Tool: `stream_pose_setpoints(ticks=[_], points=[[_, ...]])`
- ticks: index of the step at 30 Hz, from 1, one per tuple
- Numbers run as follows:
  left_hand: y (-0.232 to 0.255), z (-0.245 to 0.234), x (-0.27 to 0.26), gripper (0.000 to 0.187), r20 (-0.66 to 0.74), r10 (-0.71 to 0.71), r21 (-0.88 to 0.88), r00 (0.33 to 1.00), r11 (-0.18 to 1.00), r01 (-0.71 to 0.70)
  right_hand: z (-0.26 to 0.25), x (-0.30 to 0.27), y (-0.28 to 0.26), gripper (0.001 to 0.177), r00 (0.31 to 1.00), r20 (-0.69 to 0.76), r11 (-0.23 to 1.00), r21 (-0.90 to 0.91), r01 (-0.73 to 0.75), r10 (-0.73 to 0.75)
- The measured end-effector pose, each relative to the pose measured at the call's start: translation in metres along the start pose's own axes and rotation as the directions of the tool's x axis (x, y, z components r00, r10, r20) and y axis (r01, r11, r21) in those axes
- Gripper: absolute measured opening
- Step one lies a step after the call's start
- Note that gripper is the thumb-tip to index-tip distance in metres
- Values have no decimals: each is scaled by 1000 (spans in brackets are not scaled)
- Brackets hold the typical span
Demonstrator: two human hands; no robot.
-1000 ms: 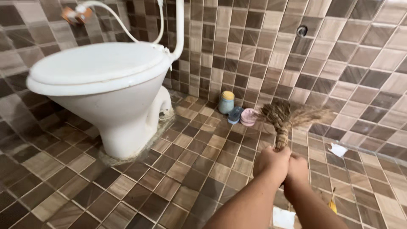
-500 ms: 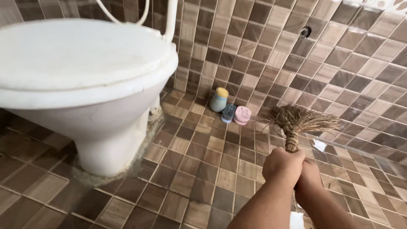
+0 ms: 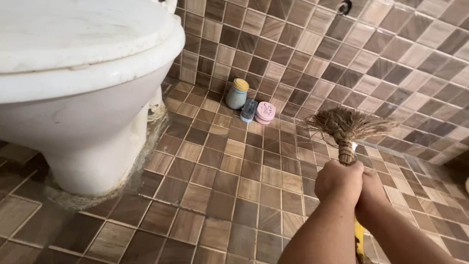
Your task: The person sweeps the tiled floor of a bathroom using a hand broom, gathering scraps of paper and organic debris into a pile.
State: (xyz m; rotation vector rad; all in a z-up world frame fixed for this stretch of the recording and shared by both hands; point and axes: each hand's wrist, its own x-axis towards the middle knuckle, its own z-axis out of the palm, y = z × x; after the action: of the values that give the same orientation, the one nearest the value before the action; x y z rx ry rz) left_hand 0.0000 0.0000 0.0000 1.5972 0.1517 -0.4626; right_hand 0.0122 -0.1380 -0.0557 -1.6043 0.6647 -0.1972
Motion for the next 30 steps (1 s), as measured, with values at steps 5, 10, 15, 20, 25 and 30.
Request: stream_pose_setpoints(ticks=[5, 10, 15, 20, 25, 30], points=[[9, 22, -8, 49, 6, 36, 1, 999, 999, -36, -32, 13, -5, 20, 998, 17, 993, -97, 67, -66], [17, 39, -10, 47, -18, 54, 2, 998, 999, -54, -42, 20, -9, 27, 990, -1, 968, -211, 136, -139], [-3, 61, -5, 50, -109, 90, -47, 990, 994, -95, -39, 22, 4, 28, 987, 18, 982, -102, 162, -161], [-12, 78, 4, 49, -63, 215, -23, 975, 976, -216, -42, 11, 7, 27, 983, -62, 985, 23, 173, -172], [15, 81, 7, 50, -131, 262, 265, 956, 939, -221, -34, 7, -13, 31, 988, -58, 953, 262, 154, -143], [17, 83, 9, 51, -119, 291, 266, 949, 930, -252, -33, 12, -14, 31, 981, -67, 955, 224, 193, -182]])
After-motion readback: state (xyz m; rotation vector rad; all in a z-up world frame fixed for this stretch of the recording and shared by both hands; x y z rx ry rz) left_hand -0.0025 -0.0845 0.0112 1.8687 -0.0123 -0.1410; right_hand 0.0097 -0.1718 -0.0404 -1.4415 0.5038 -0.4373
